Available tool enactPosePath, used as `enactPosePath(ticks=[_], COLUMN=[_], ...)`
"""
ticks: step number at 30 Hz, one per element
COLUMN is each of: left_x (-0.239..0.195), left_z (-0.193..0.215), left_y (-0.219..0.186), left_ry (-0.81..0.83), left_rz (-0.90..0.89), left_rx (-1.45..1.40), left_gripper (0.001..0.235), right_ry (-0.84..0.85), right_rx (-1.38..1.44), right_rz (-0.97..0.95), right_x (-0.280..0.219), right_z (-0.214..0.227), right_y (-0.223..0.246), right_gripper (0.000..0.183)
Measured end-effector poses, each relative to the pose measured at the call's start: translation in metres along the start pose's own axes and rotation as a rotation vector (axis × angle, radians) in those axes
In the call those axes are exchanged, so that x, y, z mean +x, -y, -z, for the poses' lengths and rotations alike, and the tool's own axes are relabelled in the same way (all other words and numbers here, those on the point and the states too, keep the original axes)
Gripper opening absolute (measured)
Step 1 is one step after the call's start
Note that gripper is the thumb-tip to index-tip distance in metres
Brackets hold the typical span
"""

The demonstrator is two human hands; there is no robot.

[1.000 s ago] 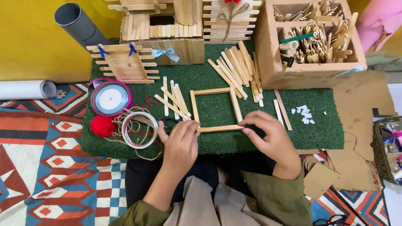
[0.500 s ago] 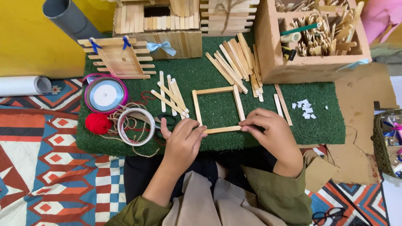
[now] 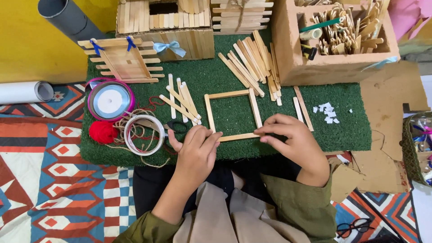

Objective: Assembling a square frame from popsicle sticks by carefully aligning and joining them.

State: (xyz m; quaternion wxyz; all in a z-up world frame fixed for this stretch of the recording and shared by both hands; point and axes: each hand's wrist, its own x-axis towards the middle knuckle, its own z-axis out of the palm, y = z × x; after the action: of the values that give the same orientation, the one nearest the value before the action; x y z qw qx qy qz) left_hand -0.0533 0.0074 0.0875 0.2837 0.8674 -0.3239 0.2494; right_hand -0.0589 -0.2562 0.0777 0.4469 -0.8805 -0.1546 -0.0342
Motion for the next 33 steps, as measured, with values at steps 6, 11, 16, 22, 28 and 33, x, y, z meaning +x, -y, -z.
enactPosePath(ticks=[6, 11, 16, 22, 28, 33], left_x=[-0.036, -0.02, -0.022, -0.017, -0.008, 0.002], left_z=[-0.052, -0.034, -0.023, -0.019, -0.018, -0.013], left_y=[0.017, 0.006, 0.009, 0.007, 0.011, 0.007], left_ry=[0.018, 0.031, 0.141, 0.137, 0.059, 0.017], left_rz=[0.042, 0.084, 0.101, 0.119, 0.226, 0.262], left_rx=[0.316, 0.229, 0.088, 0.06, -0.13, -0.377], left_gripper=[0.015, 0.012, 0.011, 0.015, 0.022, 0.017], right_ry=[-0.014, -0.011, -0.014, -0.075, -0.327, -0.317], right_rx=[-0.111, -0.072, -0.082, -0.206, 0.105, 0.255], right_rz=[-0.09, -0.043, 0.005, 0.045, 0.069, -0.043], right_x=[-0.001, -0.003, -0.004, -0.003, 0.0, 0.003], right_z=[-0.006, -0.005, -0.006, -0.019, -0.029, -0.036], right_y=[0.011, 0.003, 0.004, -0.008, -0.012, -0.008], right_gripper=[0.006, 0.009, 0.02, 0.011, 0.01, 0.012])
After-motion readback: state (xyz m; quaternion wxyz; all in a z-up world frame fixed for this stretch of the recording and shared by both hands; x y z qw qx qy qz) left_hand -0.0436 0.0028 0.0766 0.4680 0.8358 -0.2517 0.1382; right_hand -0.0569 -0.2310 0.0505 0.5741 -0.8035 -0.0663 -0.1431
